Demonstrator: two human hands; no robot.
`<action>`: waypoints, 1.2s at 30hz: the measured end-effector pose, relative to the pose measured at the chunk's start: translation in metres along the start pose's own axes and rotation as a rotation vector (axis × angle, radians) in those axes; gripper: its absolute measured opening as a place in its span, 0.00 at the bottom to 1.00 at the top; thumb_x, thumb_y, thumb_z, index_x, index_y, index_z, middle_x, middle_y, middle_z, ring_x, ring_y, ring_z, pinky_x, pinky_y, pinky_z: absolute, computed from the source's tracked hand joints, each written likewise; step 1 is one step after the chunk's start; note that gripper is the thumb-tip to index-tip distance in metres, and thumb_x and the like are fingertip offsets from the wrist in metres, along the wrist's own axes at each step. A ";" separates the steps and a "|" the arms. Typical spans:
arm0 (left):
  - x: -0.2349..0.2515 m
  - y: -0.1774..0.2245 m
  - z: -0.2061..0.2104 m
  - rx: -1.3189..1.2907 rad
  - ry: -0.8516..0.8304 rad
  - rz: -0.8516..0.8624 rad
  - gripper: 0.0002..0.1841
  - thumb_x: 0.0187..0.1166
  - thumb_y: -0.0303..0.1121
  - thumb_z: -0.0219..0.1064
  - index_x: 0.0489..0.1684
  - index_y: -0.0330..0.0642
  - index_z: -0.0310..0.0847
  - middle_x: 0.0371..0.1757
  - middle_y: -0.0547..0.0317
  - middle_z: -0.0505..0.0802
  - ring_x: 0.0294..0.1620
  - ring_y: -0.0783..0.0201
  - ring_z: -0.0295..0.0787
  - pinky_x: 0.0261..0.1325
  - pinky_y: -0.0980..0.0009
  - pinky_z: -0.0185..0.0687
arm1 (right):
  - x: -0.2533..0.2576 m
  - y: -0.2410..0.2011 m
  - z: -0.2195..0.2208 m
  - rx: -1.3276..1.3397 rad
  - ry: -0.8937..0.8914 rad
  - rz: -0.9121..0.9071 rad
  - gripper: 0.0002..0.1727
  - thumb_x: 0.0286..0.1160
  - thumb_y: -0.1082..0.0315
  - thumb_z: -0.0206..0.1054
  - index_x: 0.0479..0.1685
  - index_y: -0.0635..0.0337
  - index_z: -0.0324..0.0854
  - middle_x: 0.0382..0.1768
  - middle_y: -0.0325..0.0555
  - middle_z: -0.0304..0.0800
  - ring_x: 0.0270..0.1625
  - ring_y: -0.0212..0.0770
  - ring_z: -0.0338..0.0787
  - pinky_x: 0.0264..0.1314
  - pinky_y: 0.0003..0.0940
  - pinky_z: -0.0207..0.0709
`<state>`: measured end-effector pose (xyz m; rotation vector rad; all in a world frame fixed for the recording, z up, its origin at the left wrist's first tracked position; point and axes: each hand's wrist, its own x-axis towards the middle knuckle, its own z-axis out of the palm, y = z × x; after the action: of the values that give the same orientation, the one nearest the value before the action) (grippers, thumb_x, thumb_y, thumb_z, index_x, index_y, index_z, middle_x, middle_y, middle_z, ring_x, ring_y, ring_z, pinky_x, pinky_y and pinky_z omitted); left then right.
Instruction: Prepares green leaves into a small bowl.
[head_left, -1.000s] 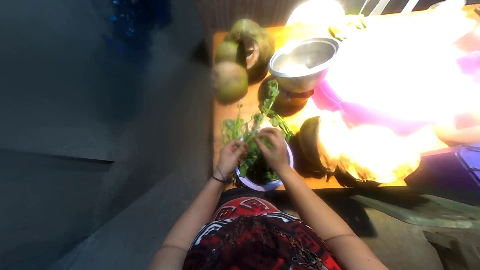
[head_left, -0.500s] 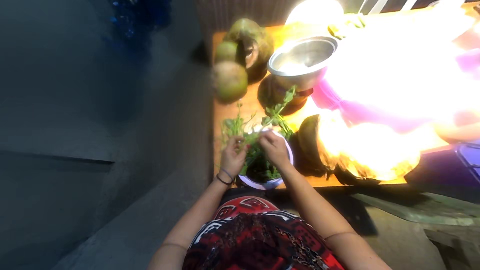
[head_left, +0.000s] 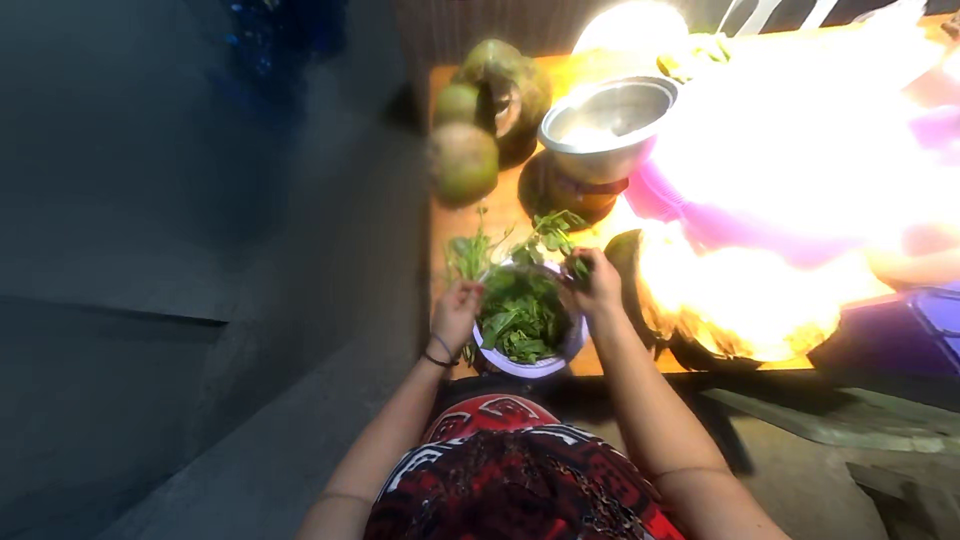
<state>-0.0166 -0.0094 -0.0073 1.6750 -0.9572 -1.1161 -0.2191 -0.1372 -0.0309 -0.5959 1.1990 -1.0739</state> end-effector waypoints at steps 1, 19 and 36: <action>-0.001 0.000 -0.001 -0.029 -0.002 -0.012 0.11 0.91 0.32 0.57 0.57 0.35 0.80 0.23 0.62 0.80 0.19 0.75 0.70 0.26 0.77 0.68 | -0.003 0.000 -0.004 -0.050 -0.064 0.006 0.16 0.90 0.63 0.48 0.35 0.52 0.79 0.27 0.35 0.87 0.26 0.31 0.86 0.29 0.28 0.83; -0.009 0.006 -0.002 -0.327 -0.126 -0.200 0.07 0.94 0.33 0.49 0.53 0.44 0.73 0.18 0.67 0.75 0.09 0.80 0.56 0.11 0.85 0.50 | -0.054 0.037 0.038 -1.371 -0.542 -1.319 0.10 0.75 0.72 0.71 0.52 0.62 0.90 0.39 0.60 0.88 0.33 0.58 0.92 0.30 0.49 0.87; -0.005 -0.014 -0.007 -0.560 -0.286 -0.140 0.10 0.92 0.27 0.45 0.54 0.46 0.73 0.17 0.69 0.75 0.09 0.81 0.59 0.11 0.86 0.54 | -0.056 0.032 0.045 -0.573 -0.406 -0.300 0.11 0.83 0.72 0.59 0.39 0.66 0.87 0.27 0.38 0.85 0.27 0.27 0.80 0.35 0.27 0.77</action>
<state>-0.0093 0.0012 -0.0181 1.1564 -0.6174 -1.5776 -0.1653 -0.0802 -0.0196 -1.4037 1.0684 -0.7874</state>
